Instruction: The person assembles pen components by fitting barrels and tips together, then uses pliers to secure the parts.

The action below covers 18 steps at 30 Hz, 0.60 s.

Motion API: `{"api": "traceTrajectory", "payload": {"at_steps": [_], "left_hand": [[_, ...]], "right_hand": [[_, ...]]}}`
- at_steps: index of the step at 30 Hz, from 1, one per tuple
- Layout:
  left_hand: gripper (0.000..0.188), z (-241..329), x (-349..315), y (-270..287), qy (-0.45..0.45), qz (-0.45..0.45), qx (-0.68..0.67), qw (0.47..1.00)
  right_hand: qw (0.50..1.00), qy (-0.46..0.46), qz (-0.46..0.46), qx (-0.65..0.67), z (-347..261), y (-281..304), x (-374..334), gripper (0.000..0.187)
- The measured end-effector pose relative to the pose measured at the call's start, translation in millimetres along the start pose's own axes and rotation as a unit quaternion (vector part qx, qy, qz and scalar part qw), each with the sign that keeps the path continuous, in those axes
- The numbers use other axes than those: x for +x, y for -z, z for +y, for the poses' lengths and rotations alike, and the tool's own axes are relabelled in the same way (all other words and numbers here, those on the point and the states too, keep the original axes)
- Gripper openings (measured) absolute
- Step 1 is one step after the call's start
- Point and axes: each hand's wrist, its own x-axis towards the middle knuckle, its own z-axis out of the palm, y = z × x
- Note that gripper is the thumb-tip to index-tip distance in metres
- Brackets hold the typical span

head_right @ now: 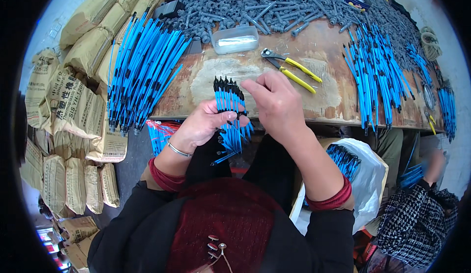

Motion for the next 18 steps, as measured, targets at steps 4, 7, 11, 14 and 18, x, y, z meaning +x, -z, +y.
{"api": "traceTrajectory", "payload": {"at_steps": [4,7,11,14,18], "left_hand": [[0.018,-4,1,-2,-0.016,-0.002,0.002,1.0],[0.018,-6,1,-1,-0.032,-0.015,0.002,0.999],[0.018,-5,2,1,-0.033,-0.031,0.023,0.999],[0.019,-3,1,2,-0.016,-0.034,0.03,0.999],[0.019,-1,1,3,-0.01,-0.038,0.02,0.999]], "right_hand": [[1.0,0.0,0.02,-0.016,-10,-3,-2,0.02],[0.999,-0.02,0.031,0.013,-13,-7,-2,0.019],[0.995,-0.059,0.025,0.08,-11,-8,-2,0.018],[0.989,-0.071,0.006,0.13,-8,-9,1,0.017],[0.998,-0.004,0.003,0.057,-9,-7,6,0.015]]}}
